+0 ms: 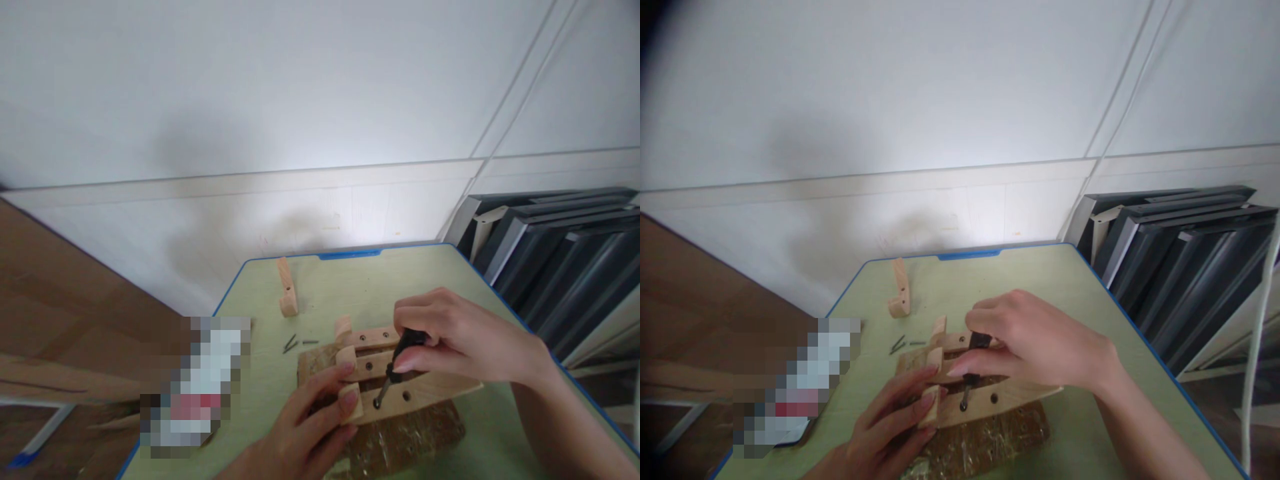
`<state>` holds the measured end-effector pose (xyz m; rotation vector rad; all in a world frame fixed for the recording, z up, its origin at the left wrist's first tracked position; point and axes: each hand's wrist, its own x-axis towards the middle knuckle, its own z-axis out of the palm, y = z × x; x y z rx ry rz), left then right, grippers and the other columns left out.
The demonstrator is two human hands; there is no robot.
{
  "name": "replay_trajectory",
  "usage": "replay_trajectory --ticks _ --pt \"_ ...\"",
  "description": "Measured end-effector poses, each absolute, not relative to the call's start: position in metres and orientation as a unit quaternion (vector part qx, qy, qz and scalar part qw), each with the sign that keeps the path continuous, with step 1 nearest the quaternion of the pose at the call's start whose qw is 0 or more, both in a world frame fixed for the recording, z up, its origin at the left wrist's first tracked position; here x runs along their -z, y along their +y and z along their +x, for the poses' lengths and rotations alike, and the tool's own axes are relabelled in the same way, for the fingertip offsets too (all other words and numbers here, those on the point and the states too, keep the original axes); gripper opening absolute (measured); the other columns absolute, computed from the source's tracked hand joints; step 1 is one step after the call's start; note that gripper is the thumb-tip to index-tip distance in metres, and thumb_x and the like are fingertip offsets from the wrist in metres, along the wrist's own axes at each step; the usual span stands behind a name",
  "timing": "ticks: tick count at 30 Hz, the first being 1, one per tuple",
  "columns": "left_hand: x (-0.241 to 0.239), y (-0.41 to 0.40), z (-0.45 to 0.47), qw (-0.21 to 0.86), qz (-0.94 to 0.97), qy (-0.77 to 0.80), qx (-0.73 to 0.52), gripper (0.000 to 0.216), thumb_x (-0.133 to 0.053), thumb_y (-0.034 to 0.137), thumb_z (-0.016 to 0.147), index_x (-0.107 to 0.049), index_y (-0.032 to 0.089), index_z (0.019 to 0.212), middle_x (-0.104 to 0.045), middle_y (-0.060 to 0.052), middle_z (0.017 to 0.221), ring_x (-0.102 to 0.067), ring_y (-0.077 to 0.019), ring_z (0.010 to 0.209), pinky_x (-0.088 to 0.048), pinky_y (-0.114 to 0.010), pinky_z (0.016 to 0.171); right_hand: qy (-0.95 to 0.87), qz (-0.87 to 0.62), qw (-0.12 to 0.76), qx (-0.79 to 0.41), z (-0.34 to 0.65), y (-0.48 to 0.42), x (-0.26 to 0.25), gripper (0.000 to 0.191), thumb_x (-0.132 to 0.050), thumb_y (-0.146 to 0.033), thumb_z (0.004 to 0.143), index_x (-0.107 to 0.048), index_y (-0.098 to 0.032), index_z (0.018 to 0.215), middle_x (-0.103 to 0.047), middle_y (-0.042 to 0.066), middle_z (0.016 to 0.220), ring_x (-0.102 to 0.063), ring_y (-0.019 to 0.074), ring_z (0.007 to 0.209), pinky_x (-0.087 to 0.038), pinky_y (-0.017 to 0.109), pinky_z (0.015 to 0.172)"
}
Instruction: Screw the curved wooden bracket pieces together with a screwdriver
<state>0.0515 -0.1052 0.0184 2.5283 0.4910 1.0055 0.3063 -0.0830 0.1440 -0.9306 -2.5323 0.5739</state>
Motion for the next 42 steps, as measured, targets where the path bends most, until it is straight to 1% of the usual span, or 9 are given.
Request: replay_trajectory --ticks 6,13,17,20,25,30,34,39,42 --pt "-0.019 -0.106 0.050 0.192 0.898 0.175 -0.354 0.053 -0.052 -0.002 0.076 -0.039 0.014 0.125 -0.032 -0.016 0.132 -0.040 -0.0230 0.119 -0.048 -0.031 0.089 -0.898 -0.287 0.198 -0.269 0.301 -0.087 -0.150 0.018 -0.051 -0.031 0.084 -0.052 -0.014 0.091 -0.055 0.003 0.083 -0.051 0.0098 0.072 -0.037 0.021 0.062" --pt "-0.022 -0.107 0.052 0.180 0.899 0.173 -0.360 0.051 -0.052 -0.001 0.076 -0.040 0.013 0.124 -0.033 -0.015 0.131 -0.042 -0.0216 0.117 -0.048 -0.030 0.089 -0.901 -0.206 0.219 -0.313 0.305 -0.089 -0.154 0.022 -0.052 -0.016 0.083 -0.055 -0.011 0.103 -0.058 0.009 0.099 -0.054 0.0113 0.090 -0.043 0.022 0.075" --pt "-0.021 -0.107 0.051 0.189 0.895 0.166 -0.368 0.050 -0.051 0.000 0.077 -0.040 0.012 0.124 -0.034 -0.016 0.130 -0.043 -0.0215 0.116 -0.049 -0.031 0.089 -0.892 -0.219 0.221 -0.327 0.311 -0.093 -0.160 0.028 -0.045 -0.006 0.084 -0.054 -0.012 0.109 -0.058 0.010 0.105 -0.053 0.0121 0.098 -0.043 0.024 0.081" --pt "-0.020 -0.107 0.051 0.194 0.895 0.172 -0.363 0.051 -0.052 -0.001 0.076 -0.040 0.012 0.124 -0.033 -0.016 0.131 -0.041 -0.0223 0.118 -0.048 -0.032 0.090 -0.884 -0.237 0.211 -0.345 0.314 -0.093 -0.162 0.031 -0.041 -0.005 0.085 -0.054 -0.014 0.113 -0.058 0.009 0.106 -0.054 0.0120 0.097 -0.043 0.024 0.081" --pt "-0.021 -0.107 0.051 0.186 0.899 0.170 -0.357 0.051 -0.053 -0.002 0.075 -0.041 0.010 0.123 -0.032 -0.016 0.131 -0.040 -0.0212 0.118 -0.047 -0.030 0.091 -0.873 -0.227 0.229 -0.366 0.315 -0.090 -0.161 0.030 -0.043 -0.007 0.086 -0.055 -0.012 0.113 -0.061 0.007 0.103 -0.055 0.0101 0.094 -0.043 0.021 0.080" --pt "-0.024 -0.106 0.054 0.198 0.896 0.161 -0.363 0.053 -0.052 -0.005 0.075 -0.039 0.011 0.123 -0.030 -0.016 0.132 -0.041 -0.0217 0.117 -0.049 -0.031 0.089 -0.876 -0.218 0.216 -0.372 0.314 -0.093 -0.161 0.027 -0.046 -0.011 0.086 -0.056 -0.011 0.111 -0.061 0.008 0.104 -0.056 0.0106 0.094 -0.043 0.021 0.080" --pt "-0.023 -0.106 0.054 0.184 0.898 0.161 -0.366 0.051 -0.051 -0.004 0.075 -0.040 0.010 0.123 -0.030 -0.015 0.132 -0.038 -0.0227 0.120 -0.046 -0.031 0.092 -0.889 -0.276 0.224 -0.289 0.309 -0.095 -0.163 0.023 -0.046 -0.021 0.087 -0.056 -0.017 0.108 -0.061 0.004 0.097 -0.055 0.0108 0.089 -0.040 0.022 0.077" --pt "-0.023 -0.106 0.053 0.171 0.902 0.169 -0.359 0.045 -0.052 0.000 0.077 -0.043 0.009 0.120 -0.032 -0.015 0.130 -0.039 -0.0197 0.118 -0.044 -0.028 0.094 -0.894 -0.355 0.188 -0.195 0.300 -0.095 -0.164 0.015 -0.044 -0.028 0.088 -0.054 -0.018 0.084 -0.057 -0.002 0.076 -0.051 0.0095 0.073 -0.035 0.023 0.065" --pt "-0.024 -0.107 0.053 0.174 0.901 0.168 -0.360 0.047 -0.052 -0.001 0.077 -0.042 0.009 0.121 -0.032 -0.015 0.131 -0.039 -0.0201 0.119 -0.045 -0.028 0.094 -0.892 -0.378 0.177 -0.175 0.299 -0.094 -0.162 0.015 -0.045 -0.032 0.087 -0.050 -0.019 0.081 -0.056 -0.003 0.074 -0.050 0.0096 0.070 -0.032 0.023 0.061"
